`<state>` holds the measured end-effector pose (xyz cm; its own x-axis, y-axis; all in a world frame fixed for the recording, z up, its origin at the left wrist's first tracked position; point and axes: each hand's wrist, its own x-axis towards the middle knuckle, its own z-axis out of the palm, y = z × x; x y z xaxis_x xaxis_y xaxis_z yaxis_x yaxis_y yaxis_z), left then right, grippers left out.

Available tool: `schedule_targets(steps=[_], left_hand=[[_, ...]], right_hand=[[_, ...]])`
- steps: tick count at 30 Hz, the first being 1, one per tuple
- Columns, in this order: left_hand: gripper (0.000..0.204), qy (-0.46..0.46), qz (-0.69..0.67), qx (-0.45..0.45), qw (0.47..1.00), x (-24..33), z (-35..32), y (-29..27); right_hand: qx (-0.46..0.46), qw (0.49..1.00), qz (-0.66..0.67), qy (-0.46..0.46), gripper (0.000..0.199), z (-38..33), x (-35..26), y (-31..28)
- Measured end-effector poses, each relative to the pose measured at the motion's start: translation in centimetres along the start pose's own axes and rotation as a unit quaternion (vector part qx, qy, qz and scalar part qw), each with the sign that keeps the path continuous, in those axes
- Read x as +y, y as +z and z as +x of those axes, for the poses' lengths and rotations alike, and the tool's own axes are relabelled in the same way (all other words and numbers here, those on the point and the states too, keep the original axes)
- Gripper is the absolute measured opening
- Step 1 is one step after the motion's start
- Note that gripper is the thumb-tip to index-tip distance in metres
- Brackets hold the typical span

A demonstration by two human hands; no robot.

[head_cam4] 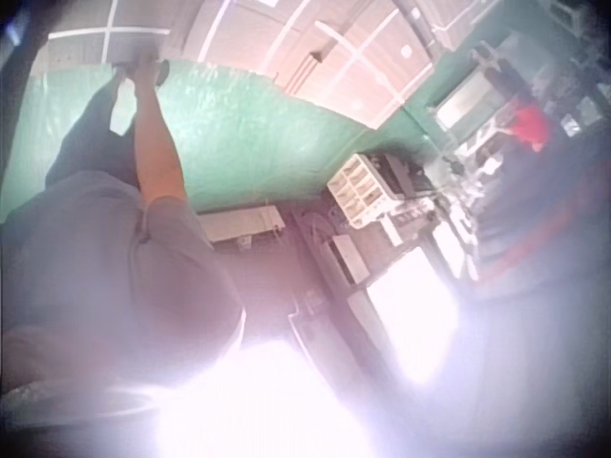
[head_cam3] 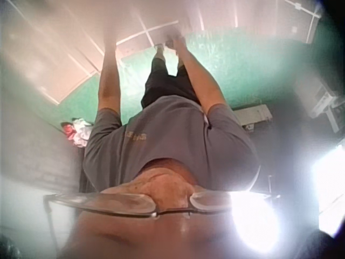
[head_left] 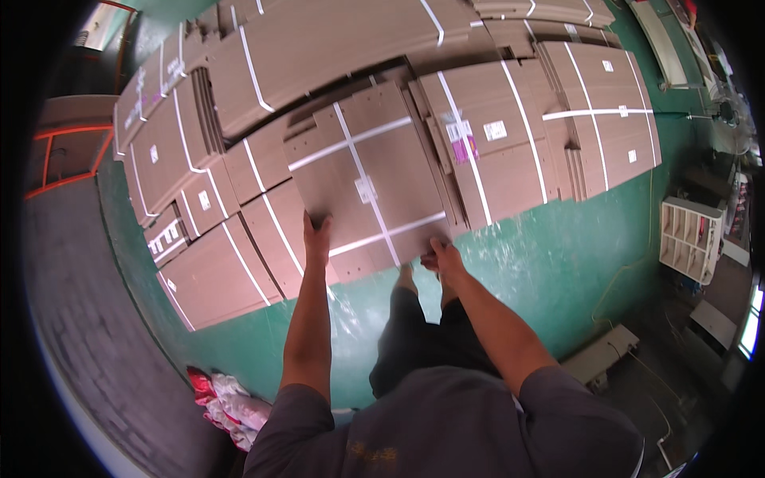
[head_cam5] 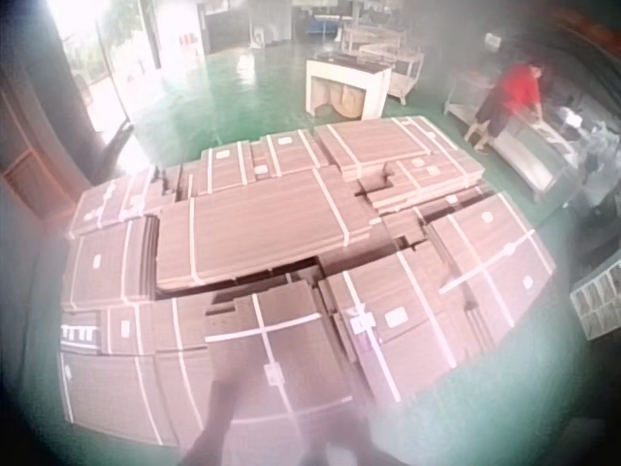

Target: The person sorts wooden boards on a table, uses a machine to wrap a board with plastic strapping, and places it on a large stack on the floor before returning to sort more pieces.

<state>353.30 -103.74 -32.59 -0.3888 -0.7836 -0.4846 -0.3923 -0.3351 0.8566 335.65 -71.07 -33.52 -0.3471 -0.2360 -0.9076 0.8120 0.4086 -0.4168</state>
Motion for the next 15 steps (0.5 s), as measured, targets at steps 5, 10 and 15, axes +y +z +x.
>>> schedule_targets(steps=[5, 10, 15], left_hand=[[0.071, 0.004, -0.025, 0.029, 0.999, 0.1, 0.8, 0.9], [0.072, -0.021, -0.096, 0.008, 0.995, -0.1, 1.0, 0.4], [0.071, -0.05, -0.16, 0.023, 0.986, 1.4, -0.1, 1.0]], right_hand=[[0.007, 0.997, -0.08, 0.009, 0.052, -0.4, -2.9, 0.2], [-0.015, 0.982, -0.17, -0.076, 0.052, -3.1, -4.2, -4.5], [0.294, 0.951, 0.092, 0.025, 0.105, -2.3, -12.1, -14.1]])
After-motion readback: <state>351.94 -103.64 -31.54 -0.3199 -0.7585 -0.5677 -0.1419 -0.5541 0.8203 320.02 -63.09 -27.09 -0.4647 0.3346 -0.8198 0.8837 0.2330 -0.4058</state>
